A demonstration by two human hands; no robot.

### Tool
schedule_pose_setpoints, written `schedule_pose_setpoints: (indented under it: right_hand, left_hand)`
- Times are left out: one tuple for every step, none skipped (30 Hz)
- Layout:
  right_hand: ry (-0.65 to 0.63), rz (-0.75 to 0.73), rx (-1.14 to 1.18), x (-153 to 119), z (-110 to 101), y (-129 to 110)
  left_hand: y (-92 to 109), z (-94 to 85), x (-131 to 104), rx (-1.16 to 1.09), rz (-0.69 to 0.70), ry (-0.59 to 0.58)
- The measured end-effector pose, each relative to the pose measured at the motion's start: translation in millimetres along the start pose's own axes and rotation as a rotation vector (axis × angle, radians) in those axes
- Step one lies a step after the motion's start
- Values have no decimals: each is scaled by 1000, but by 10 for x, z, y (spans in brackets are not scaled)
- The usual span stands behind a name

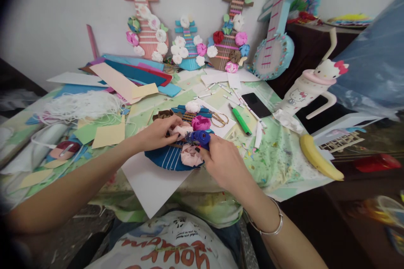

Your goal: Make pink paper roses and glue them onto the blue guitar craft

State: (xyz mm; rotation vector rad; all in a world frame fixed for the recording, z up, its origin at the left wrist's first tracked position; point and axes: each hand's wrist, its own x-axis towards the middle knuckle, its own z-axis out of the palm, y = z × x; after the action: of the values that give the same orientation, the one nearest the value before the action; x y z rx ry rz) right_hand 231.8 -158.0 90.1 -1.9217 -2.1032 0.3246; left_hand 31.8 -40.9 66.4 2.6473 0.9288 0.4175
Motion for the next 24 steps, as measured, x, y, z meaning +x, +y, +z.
schedule_pose_setpoints:
  right_hand:
    - [-1, 4, -4, -3, 1, 6]
    - [-4, 7, -6, -6, 2, 12]
    - [-7, 7, -7, -11, 2, 17]
    - [-9, 6, -7, -17, 2, 20]
    - [-6, 7, -10, -24, 2, 22]
    - [-3, 10, -17, -31, 1, 22]
    - [0, 14, -24, -37, 0, 21]
    - [2, 18, -29, -43, -2, 19]
    - [3, 20, -29, -47, -3, 17]
    - [2, 20, -27, -50, -3, 16]
    - [3, 19, -22, -52, -3, 16]
    - [5, 18, -16, -53, -2, 18]
    - [8, 17, -12, -54, -2, 21]
    - [12, 16, -7, -55, -1, 25]
    - [16, 15, 0, -56, -3, 30]
    - [17, 13, 10, -57, -5, 34]
    - [17, 9, 24, -58, -10, 38]
    - [16, 5, 40, -60, -16, 41]
    - [16, 1, 55, -62, -24, 42]
    - [17, -2, 69, -64, -33, 44]
    - [18, -5, 81, -67, -42, 45]
    - [21, -6, 91, -70, -52, 47]
    - [24, -5, 101, -75, -61, 51]
    - [25, -3, 110, -80, -69, 58]
  left_hand:
    - [2, -2, 0, 1, 0, 0]
    - [5, -4, -1, 2, 1, 2]
    - [6, -6, -2, 2, 2, 2]
    - [8, -6, -3, 1, 4, 2]
    - [8, -6, -3, -1, 4, 3]
    - [9, -4, -4, -2, 4, 3]
    - [9, -2, -4, -2, 3, 4]
    - [9, 0, -4, 1, 1, 7]
    - [10, 2, -4, 3, -1, 8]
    - [11, 5, -4, 4, -2, 7]
    - [12, 7, -3, 1, -2, 5]
    - [14, 9, -2, -6, 1, 3]
    - [17, 10, -1, -14, 5, 2]
    - [19, 12, 0, -23, 11, 1]
    - [22, 14, 0, -27, 18, 2]
    - [26, 15, -1, -29, 24, 3]
    - [30, 17, -3, -28, 28, 3]
    - [36, 19, -6, -23, 29, 3]
    - [43, 21, -11, -16, 27, 5]
    - [53, 23, -18, -8, 27, 4]
    - [63, 25, -26, -2, 31, 3]
    - [74, 28, -35, 2, 40, 4]
    - [85, 31, -46, 3, 56, 5]
    - [93, 35, -57, 2, 78, 8]
